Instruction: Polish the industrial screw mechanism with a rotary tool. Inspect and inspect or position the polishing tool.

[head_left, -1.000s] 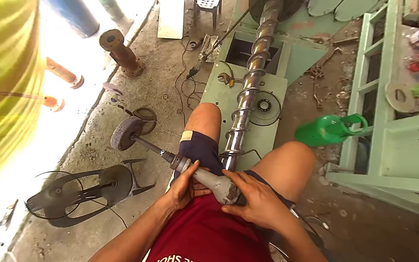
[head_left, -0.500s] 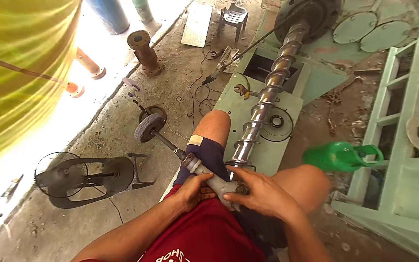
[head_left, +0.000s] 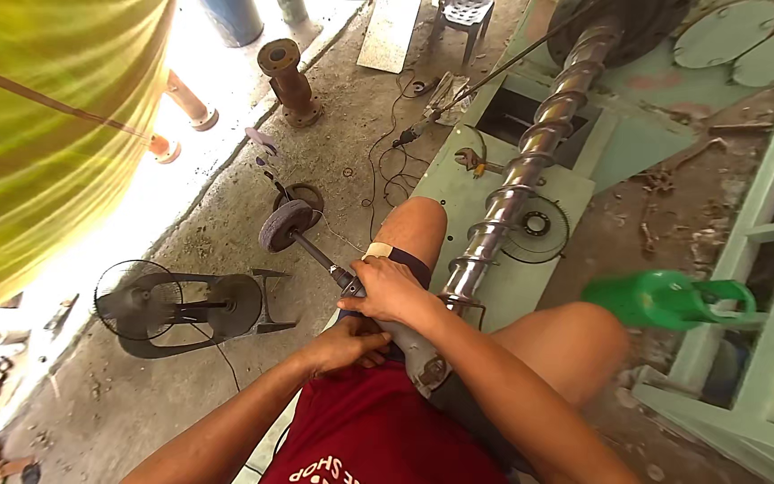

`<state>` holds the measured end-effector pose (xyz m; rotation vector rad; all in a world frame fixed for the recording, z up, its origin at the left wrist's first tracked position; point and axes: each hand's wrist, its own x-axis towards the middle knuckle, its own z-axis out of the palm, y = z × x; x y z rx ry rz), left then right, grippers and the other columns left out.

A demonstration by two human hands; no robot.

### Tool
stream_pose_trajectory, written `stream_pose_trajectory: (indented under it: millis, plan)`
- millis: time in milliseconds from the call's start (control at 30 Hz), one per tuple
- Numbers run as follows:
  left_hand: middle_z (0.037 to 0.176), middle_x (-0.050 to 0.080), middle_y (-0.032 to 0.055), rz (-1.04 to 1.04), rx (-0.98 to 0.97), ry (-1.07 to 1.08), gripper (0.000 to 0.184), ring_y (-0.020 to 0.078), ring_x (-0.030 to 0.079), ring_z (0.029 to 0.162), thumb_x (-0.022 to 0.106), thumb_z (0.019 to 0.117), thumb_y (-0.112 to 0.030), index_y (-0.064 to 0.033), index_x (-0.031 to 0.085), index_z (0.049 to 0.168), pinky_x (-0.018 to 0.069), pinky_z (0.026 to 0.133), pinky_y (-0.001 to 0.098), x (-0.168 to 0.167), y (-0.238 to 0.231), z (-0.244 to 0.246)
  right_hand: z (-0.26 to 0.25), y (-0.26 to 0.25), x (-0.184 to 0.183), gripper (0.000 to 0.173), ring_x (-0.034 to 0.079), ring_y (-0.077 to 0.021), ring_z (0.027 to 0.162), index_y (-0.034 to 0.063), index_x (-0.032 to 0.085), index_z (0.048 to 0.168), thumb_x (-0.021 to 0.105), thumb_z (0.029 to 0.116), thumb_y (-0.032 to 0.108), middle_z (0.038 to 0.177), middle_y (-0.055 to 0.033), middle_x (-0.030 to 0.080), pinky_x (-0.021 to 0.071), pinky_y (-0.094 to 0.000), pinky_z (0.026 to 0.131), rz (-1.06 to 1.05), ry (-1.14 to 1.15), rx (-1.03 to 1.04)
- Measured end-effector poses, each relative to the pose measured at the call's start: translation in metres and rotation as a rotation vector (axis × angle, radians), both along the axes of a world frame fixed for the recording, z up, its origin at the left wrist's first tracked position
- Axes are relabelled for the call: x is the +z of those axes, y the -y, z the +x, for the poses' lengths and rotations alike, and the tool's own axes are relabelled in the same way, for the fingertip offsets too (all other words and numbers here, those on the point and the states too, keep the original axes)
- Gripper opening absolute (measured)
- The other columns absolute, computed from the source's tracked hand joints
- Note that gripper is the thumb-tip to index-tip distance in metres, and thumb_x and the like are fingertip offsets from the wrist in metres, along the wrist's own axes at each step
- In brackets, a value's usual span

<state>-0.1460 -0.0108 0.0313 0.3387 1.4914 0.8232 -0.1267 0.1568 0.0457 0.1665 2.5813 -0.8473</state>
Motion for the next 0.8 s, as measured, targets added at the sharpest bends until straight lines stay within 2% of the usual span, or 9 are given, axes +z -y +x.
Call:
stream_pose_trajectory:
  millis: [100,167,267,333,400,467,500,600,800]
  plan:
    - [0.108,0.075,0.0114,0.034,-0.152,-0.097,0.036,0.0217,0.075,0.096,0.055,0.1073,-0.032,-0.0009,0.067,0.122,0.0628,0.089,0.0411,0.026,0.018,-0.026,-0.005,0.009,-0.010,0.062,0.059,-0.0357,0.119,0.0059,0.067,0.118,0.070,0.0892,0.061,0.118,-0.0159,0.065,0.0514,-0.0559,0.093,0.034,0.037,0.033]
    - [0.101,0.076,0.0106,0.051,-0.127,-0.226,0.035,0.0221,0.076,0.090,0.051,0.1085,-0.030,-0.0006,0.068,0.116,0.0647,0.085,0.0408,0.059,0.031,-0.057,-0.003,0.011,-0.012,0.057,0.058,-0.0370,0.121,0.0048,0.068,0.117,0.069,0.0918,0.056,0.119,-0.0172,0.065,0.0511,-0.0564,0.093,0.024,0.041,0.030]
    - [0.087,0.074,0.0089,0.111,0.136,-0.649,0.031,0.0193,0.073,0.075,0.049,0.1087,-0.025,-0.0017,0.069,0.106,0.0637,0.073,0.0375,0.092,0.054,-0.102,0.002,0.015,-0.017,0.055,0.058,-0.0361,0.123,0.0068,0.068,0.119,0.068,0.0924,0.055,0.121,-0.0162,0.064,0.0517,-0.0547,0.094,0.027,-0.009,-0.015]
    - [0.085,0.073,0.0058,0.146,0.342,-1.031,0.028,0.0145,0.072,0.074,0.056,0.1069,-0.030,-0.0054,0.068,0.106,0.0628,0.071,0.0352,0.088,0.058,-0.128,0.000,0.019,-0.018,0.057,0.055,-0.0381,0.126,0.0058,0.067,0.124,0.068,0.0937,0.054,0.127,-0.0183,0.062,0.0493,-0.0557,0.099,0.057,-0.058,0.001]
    - [0.114,0.071,0.0150,0.069,0.345,-1.241,0.046,0.0241,0.071,0.103,0.063,0.1012,-0.041,-0.0028,0.063,0.126,0.0591,0.088,0.0476,0.070,0.056,-0.149,-0.004,0.025,-0.019,0.062,0.054,-0.0399,0.127,0.0037,0.065,0.126,0.066,0.0946,0.057,0.127,-0.0208,0.061,0.0475,-0.0571,0.100,0.089,-0.075,0.042]
    - [0.141,0.059,0.0203,0.028,0.265,-1.164,0.070,0.0325,0.060,0.128,0.068,0.0955,-0.050,-0.0047,0.050,0.146,0.0504,0.103,0.0562,0.047,0.049,-0.162,-0.013,0.025,-0.021,0.066,0.055,-0.0395,0.126,0.0033,0.063,0.128,0.063,0.0954,0.061,0.125,-0.0205,0.063,0.0472,-0.0573,0.100,0.084,-0.052,0.071]
    - [0.139,0.061,0.0192,0.036,0.242,-1.131,0.070,0.0308,0.062,0.126,0.070,0.0945,-0.048,-0.0068,0.050,0.147,0.0521,0.103,0.0547,0.034,0.045,-0.163,-0.017,0.025,-0.024,0.066,0.057,-0.0383,0.124,0.0041,0.063,0.128,0.063,0.0953,0.062,0.122,-0.0189,0.065,0.0477,-0.0569,0.100,0.064,-0.026,0.077]
    - [0.100,0.072,0.0151,0.134,0.240,-1.232,0.040,0.0261,0.072,0.089,0.073,0.0968,-0.035,-0.0062,0.065,0.123,0.0576,0.083,0.0538,0.003,0.037,-0.156,-0.027,0.021,-0.028,0.058,0.067,-0.0336,0.104,0.0085,0.060,0.124,0.066,0.0928,0.057,0.104,-0.0138,0.070,0.0530,-0.0558,0.085,0.021,0.007,0.082]
    - [0.090,0.072,0.0124,0.197,0.254,-1.345,0.030,0.0217,0.071,0.080,0.068,0.1014,-0.033,-0.0056,0.067,0.114,0.0579,0.077,0.0485,-0.008,0.032,-0.163,-0.032,0.025,-0.032,0.052,0.069,-0.0331,0.101,0.0075,0.053,0.128,0.064,0.0929,0.044,0.101,-0.0140,0.070,0.0529,-0.0556,0.084,-0.027,0.019,0.052]
